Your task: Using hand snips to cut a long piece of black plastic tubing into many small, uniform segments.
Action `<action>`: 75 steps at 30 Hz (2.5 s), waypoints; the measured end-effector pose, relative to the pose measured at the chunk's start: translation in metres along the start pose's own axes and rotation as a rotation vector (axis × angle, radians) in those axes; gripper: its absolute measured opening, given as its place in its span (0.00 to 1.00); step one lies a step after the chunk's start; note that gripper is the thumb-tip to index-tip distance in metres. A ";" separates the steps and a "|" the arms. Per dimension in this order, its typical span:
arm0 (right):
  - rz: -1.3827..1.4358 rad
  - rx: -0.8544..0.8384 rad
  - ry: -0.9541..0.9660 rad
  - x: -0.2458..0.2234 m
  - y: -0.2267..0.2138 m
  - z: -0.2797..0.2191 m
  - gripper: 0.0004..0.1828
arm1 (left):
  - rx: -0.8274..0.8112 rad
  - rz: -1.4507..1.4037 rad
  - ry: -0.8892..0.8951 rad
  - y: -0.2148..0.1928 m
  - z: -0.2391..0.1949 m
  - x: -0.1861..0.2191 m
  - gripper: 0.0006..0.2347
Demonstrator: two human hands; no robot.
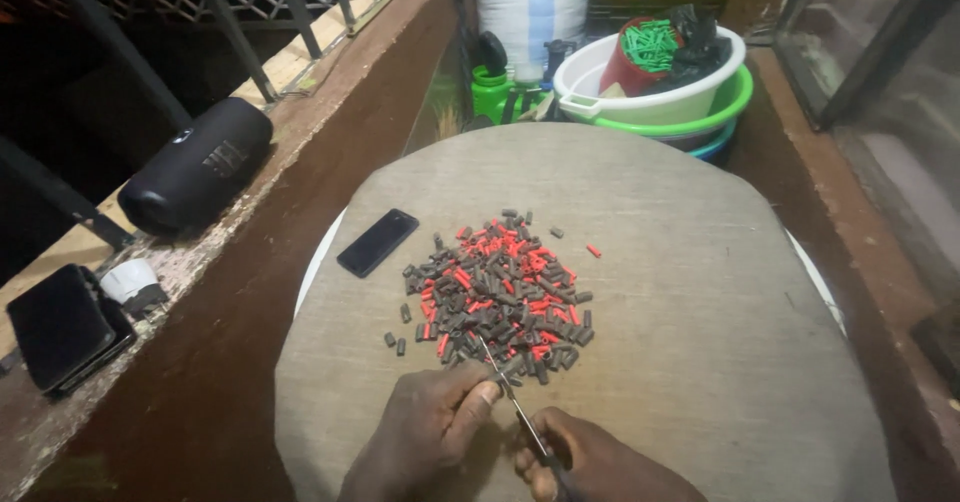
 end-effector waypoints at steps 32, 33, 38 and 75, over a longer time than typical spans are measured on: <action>0.170 0.058 0.032 0.045 -0.002 0.044 0.27 | -0.159 -0.002 -0.170 0.006 0.023 -0.013 0.14; 0.123 -0.002 -0.169 0.030 -0.002 0.046 0.19 | -0.188 -0.006 -0.204 0.006 0.024 -0.016 0.15; -0.057 0.085 0.105 0.001 -0.004 0.016 0.29 | -0.212 -0.004 -0.245 0.006 0.030 -0.019 0.15; 0.213 0.092 0.091 -0.006 -0.010 0.008 0.13 | -0.302 -0.105 -0.358 0.014 0.029 -0.016 0.15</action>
Point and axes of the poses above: each hand's wrist, its own z-axis towards the middle knuckle, its own y-axis out of the palm, x = y × z, the point moved 6 cm from there along z, towards the middle knuckle, and after that the axes turned 1 degree about -x, right-handed, at the moved point
